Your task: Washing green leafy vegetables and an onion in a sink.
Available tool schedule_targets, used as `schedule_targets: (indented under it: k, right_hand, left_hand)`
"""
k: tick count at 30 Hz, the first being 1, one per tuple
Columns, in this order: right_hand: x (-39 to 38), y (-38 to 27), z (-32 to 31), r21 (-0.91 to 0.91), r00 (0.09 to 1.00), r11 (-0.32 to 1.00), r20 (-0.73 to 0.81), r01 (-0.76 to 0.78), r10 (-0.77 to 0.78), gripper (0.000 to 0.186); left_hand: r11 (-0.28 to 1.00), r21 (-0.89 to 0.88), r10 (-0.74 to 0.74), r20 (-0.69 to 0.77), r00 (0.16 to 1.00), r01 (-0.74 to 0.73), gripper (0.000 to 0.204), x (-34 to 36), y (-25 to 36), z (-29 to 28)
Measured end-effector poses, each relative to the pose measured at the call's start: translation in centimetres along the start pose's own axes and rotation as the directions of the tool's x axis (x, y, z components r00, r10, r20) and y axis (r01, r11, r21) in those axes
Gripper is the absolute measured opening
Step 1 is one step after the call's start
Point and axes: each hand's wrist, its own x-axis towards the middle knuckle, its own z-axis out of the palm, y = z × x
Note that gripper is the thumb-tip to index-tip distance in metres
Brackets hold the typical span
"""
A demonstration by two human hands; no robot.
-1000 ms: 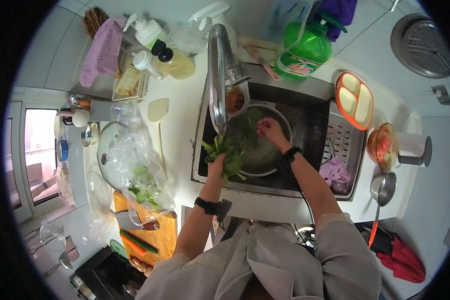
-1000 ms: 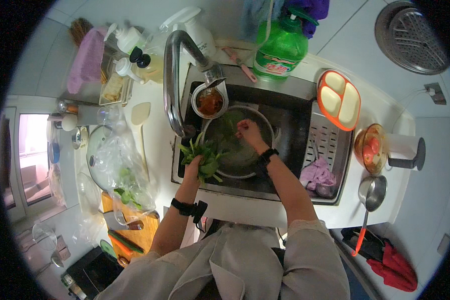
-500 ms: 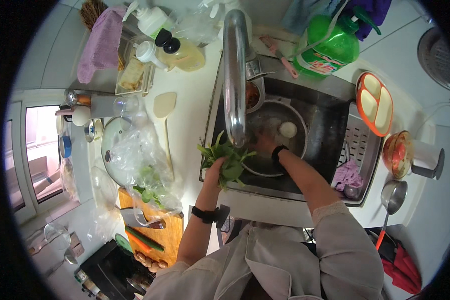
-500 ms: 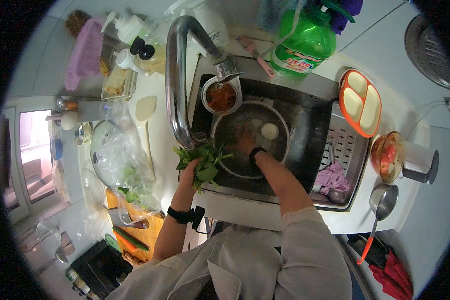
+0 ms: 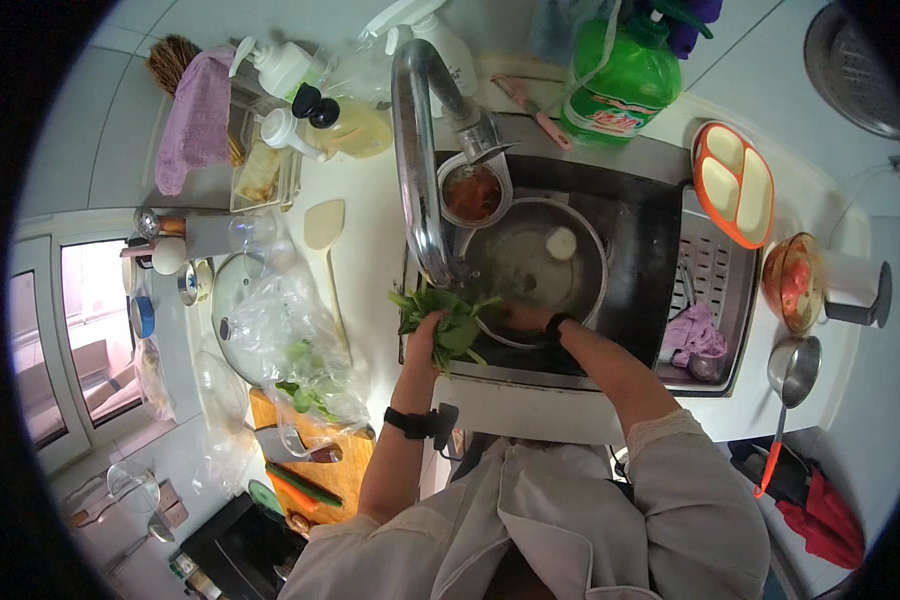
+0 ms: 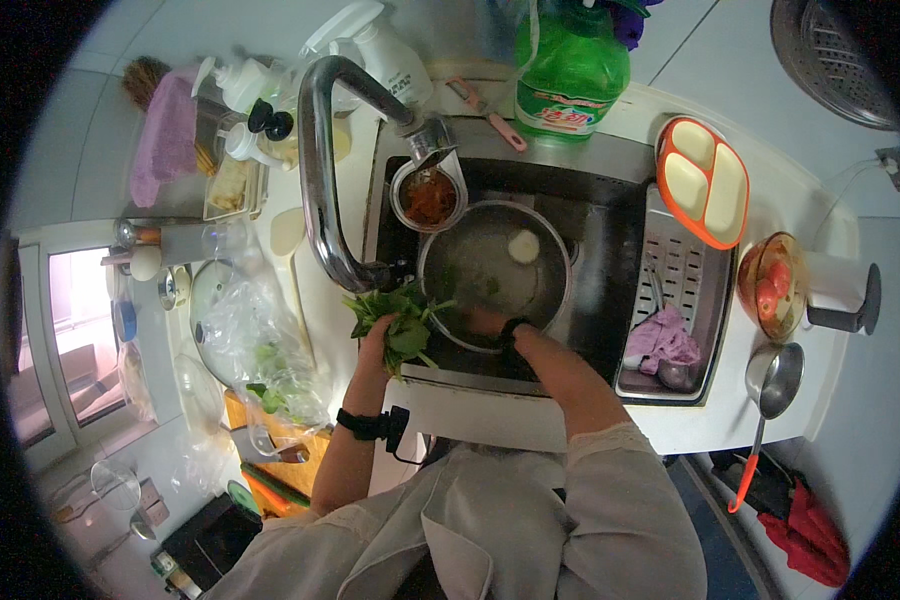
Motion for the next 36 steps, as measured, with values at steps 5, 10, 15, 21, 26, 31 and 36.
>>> schedule_targets:
  k: [5,10,15,21,26,31,36]
  right_hand:
    - [-2.1,4.6,-2.8,-0.053,0.968,0.985,-0.203,-0.163,0.149,0.035]
    - [-3.6,1.6,-6.7,0.217,0.831,0.920,-0.397,-0.327,0.389,0.044]
    - [-0.7,3.0,-3.5,-0.026,0.869,0.940,-0.390,-0.341,0.304,0.049]
    - [3.6,3.1,0.4,-0.487,0.946,0.849,0.124,-0.206,0.301,0.061]
    - [2.6,2.0,0.5,-0.296,0.982,0.948,-0.175,-0.116,0.066,0.047]
    - [-0.6,-3.8,-6.4,-0.237,0.732,0.954,-0.681,-0.186,-0.027,0.044]
    - [1.2,-2.1,-8.2,-0.640,0.781,0.664,-0.610,-0.386,-0.134,0.033]
  left_hand:
    - [0.999,-0.017,0.038,0.068,0.997,-0.037,0.027,0.0,0.0,0.2]
    - [0.995,-0.076,0.066,0.064,0.996,-0.061,0.029,-0.3,-0.4,-0.7]
    - [0.993,-0.104,0.052,0.044,0.998,-0.048,0.030,-1.0,-0.6,-0.9]
    - [0.990,-0.143,0.025,0.076,0.997,-0.014,0.029,-2.1,-0.5,-0.4]
    - [0.989,-0.145,0.051,0.069,0.996,-0.041,0.028,-1.9,-0.7,-0.6]
    - [0.990,-0.138,0.038,0.086,0.996,-0.026,0.030,-2.3,-0.2,0.3]
    - [0.990,-0.134,-0.025,0.062,0.998,0.034,0.030,-2.0,-0.6,0.3]
